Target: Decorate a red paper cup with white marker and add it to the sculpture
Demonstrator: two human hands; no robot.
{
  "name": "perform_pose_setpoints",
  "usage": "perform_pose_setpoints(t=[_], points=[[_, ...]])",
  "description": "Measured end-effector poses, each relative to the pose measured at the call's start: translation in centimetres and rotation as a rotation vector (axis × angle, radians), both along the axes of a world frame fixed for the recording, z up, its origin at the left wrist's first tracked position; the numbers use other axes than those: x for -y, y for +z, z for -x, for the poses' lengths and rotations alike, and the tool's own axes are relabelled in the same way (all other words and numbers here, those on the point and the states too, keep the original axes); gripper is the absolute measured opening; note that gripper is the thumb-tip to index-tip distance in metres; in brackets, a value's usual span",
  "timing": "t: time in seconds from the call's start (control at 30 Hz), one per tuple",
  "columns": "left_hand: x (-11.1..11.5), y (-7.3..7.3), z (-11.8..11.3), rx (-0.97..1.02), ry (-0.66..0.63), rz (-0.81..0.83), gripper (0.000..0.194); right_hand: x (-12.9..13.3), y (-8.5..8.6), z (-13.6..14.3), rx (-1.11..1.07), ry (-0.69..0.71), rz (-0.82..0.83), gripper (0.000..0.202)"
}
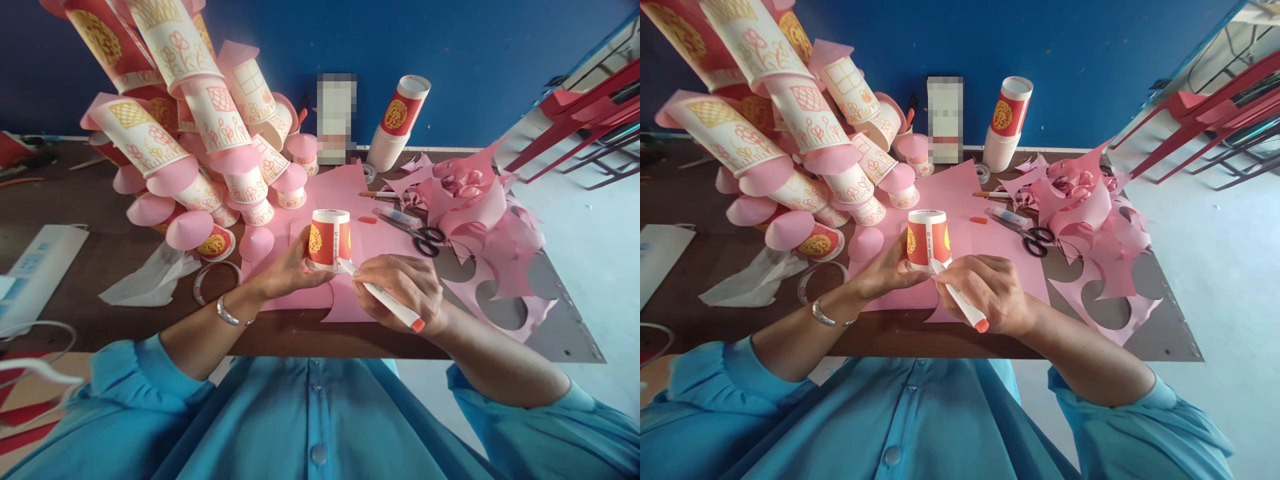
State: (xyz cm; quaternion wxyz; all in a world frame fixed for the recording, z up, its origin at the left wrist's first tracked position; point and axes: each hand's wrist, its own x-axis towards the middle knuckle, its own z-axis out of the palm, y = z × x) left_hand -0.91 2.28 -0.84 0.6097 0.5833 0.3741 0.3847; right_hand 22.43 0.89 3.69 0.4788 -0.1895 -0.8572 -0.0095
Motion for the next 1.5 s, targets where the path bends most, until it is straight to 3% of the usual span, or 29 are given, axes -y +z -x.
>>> perform_pose_setpoints(t=[0.43, 1.13, 1.5], points=[[0.12, 0.28, -0.14, 0.025, -0.001, 0.014, 0.072, 0.13, 0.18, 0.08, -0.010, -0.025, 0.005, 0.016], [0.12, 0.26, -0.12, -0.001, -0.005, 0.028, 0.082, 0.21, 0.32, -0.07, 0.044, 0.019, 0.035, 0.021], [0.27, 0.85, -0.26, -0.068, -0.003, -0.014, 0.069, 0.11, 0.24, -0.24, 0.036, -0.004, 0.013, 0.018]])
